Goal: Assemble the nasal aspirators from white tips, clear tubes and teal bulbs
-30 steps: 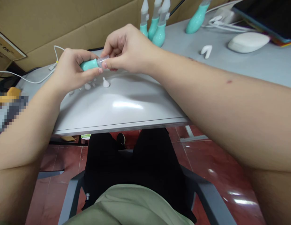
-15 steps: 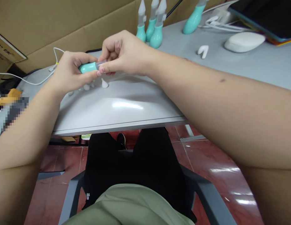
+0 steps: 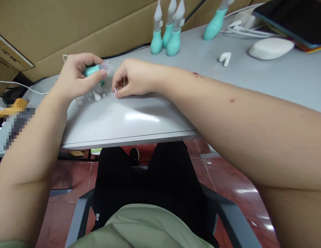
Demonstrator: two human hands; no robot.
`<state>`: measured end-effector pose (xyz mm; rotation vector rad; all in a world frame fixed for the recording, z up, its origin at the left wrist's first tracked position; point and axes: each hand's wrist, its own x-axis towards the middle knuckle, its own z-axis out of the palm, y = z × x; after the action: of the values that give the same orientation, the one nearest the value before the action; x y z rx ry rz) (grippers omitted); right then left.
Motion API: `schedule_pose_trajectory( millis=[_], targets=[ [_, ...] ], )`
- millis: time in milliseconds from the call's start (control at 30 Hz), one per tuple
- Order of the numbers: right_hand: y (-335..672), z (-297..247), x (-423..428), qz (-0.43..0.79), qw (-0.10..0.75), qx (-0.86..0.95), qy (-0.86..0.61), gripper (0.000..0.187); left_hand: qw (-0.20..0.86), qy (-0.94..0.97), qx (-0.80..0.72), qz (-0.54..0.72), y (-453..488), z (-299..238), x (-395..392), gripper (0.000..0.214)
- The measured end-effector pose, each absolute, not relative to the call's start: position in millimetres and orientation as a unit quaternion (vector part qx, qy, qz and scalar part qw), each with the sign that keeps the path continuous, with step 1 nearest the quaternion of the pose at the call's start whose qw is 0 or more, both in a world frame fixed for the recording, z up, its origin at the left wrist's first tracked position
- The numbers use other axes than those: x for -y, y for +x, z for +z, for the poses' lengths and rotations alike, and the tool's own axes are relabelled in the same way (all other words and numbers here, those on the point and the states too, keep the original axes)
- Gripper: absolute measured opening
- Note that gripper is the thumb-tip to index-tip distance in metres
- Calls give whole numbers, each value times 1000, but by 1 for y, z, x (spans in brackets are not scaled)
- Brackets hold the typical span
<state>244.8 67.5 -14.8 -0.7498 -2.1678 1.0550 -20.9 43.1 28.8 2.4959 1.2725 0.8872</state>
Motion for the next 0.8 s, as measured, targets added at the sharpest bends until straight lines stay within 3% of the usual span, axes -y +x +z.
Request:
schedule_pose_trajectory(
  millis=[167,300,467,800],
  targets=[
    [245,-3,-62,399,316,799,-322,43,83,846,-432,300,-24,30,-43,60],
    [245,13,-50,432,437,705,-354,48,77,838,-423,337,-24,31,-40,53],
    [236,16,-46,480,557,615,-285,57,58,835,-430,338,-20,31,-34,36],
    [233,11,-48,486,564,611,-270,54,63,841,-434,318,-17,34,-29,28]
  ],
)
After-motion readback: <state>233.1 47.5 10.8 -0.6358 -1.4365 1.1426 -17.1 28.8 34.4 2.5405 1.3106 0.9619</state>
